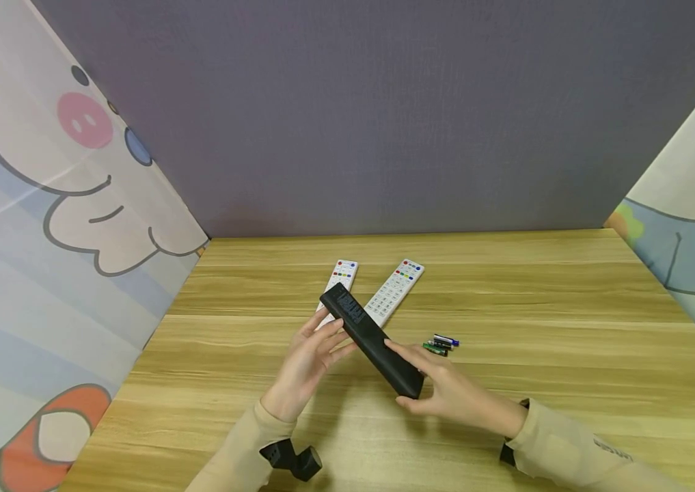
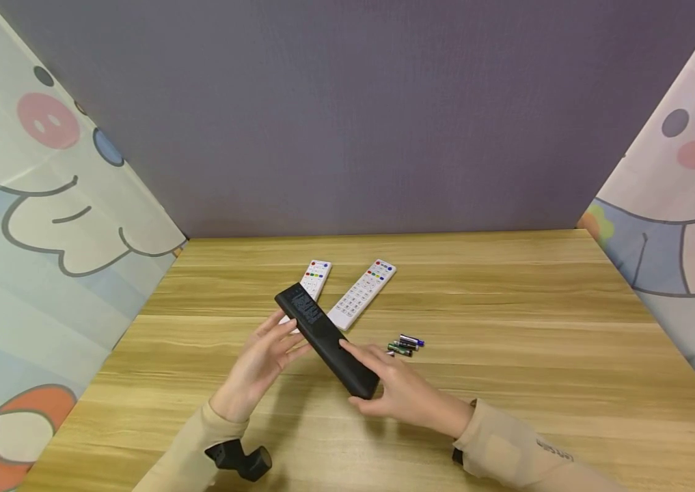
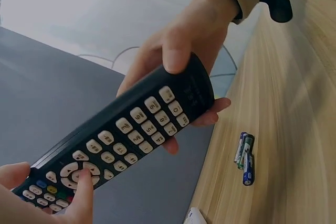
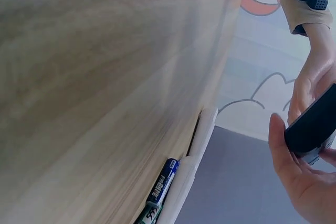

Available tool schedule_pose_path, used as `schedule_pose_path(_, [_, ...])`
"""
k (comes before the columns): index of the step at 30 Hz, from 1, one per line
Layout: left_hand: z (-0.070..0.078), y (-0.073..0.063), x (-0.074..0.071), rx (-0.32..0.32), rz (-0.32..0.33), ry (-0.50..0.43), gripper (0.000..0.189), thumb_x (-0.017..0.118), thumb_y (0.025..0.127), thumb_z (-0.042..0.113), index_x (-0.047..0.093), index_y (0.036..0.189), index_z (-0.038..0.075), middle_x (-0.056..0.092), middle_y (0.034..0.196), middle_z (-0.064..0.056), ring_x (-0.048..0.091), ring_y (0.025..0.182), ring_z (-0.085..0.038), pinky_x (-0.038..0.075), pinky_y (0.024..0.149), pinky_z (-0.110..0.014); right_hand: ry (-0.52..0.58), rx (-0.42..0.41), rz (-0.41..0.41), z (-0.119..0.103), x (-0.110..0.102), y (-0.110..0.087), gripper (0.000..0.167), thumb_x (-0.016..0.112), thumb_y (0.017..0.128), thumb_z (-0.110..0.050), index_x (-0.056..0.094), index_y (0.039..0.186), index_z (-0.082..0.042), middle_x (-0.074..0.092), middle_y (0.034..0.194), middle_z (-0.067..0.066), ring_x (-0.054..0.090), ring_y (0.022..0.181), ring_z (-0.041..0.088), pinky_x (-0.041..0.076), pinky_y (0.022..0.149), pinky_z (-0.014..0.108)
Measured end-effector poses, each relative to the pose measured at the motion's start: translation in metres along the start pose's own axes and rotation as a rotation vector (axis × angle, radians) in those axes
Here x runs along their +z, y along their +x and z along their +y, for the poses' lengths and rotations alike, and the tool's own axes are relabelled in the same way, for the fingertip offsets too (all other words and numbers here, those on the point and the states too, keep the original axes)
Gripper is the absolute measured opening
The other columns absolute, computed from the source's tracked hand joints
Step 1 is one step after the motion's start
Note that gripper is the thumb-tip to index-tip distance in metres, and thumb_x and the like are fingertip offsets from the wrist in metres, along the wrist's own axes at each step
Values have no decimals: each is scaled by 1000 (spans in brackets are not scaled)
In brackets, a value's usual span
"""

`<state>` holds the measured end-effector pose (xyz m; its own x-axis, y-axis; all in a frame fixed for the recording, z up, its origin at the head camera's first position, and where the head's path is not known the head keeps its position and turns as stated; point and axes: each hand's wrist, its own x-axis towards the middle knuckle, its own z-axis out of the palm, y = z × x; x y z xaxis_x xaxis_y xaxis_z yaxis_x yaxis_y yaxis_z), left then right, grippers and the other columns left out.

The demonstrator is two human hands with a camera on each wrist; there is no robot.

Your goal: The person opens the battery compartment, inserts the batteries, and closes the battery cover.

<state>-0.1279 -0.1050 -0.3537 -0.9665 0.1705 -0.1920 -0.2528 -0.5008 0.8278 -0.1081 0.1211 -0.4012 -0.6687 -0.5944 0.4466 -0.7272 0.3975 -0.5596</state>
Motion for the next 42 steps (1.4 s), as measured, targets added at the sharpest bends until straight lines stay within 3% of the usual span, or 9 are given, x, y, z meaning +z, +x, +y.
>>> schedule_pose_path(6, [-5, -1, 0, 63, -10, 15, 45, 48, 85, -4, 34, 127, 3, 62, 90, -5, 61, 81, -18, 46, 88, -46, 164, 69, -64, -3, -1, -2, 72, 69, 76, -22, 30, 137, -14, 47, 123, 18, 55, 88, 14, 54, 67, 23])
schedule_pose_path(12, [-8, -1, 1, 119, -20, 133, 51, 54, 82, -3, 36, 128, 4, 54, 100, -8, 58, 87, -18, 44, 89, -50, 325, 144, -101, -8, -2, -2, 72, 68, 77, -18, 29, 137, -10, 48, 119, 17, 55, 88, 14, 54, 74, 28])
schedule_pose_path(17, [-11, -1, 2, 154, -27, 219, 54, 57, 81, -1, 33, 129, 5, 50, 104, -8, 58, 86, -15, 48, 86, -44, 415, 186, -118, -12, 0, -1, 70, 68, 77, -13, 29, 135, -7, 47, 118, 16, 56, 89, 12, 53, 78, 29])
schedule_pose_path(26, [-16, -3, 7, 221, -34, 349, 53, 55, 84, 3, 30, 130, 3, 50, 104, -11, 57, 86, -12, 48, 85, -44, 561, 217, -142, -12, 4, 0, 70, 65, 80, -9, 22, 134, -2, 44, 118, 27, 56, 99, 24, 52, 80, 30])
schedule_pose_path(33, [-18, -3, 11, 220, -13, 391, 59, 59, 81, 3, 28, 132, 5, 50, 107, -16, 59, 81, -12, 49, 84, -44, 640, 224, -157, -13, 6, 1, 70, 63, 81, -7, 18, 134, -2, 43, 119, 29, 55, 101, 23, 51, 81, 31])
schedule_pose_path(38, [-20, -3, 13, 225, 38, 349, 61, 62, 78, 3, 32, 131, 6, 52, 104, -13, 60, 80, -12, 52, 79, -41, 668, 251, -173, -13, 8, 2, 69, 63, 81, -9, 20, 134, -4, 42, 120, 25, 55, 100, 19, 51, 81, 30])
schedule_pose_path(42, [-20, -1, 14, 235, 62, 335, 62, 66, 75, 1, 38, 129, 8, 54, 102, -10, 59, 77, -13, 54, 74, -35, 676, 223, -173, -11, 10, 2, 67, 63, 81, -10, 22, 134, 1, 45, 116, 25, 57, 95, 17, 52, 78, 29])
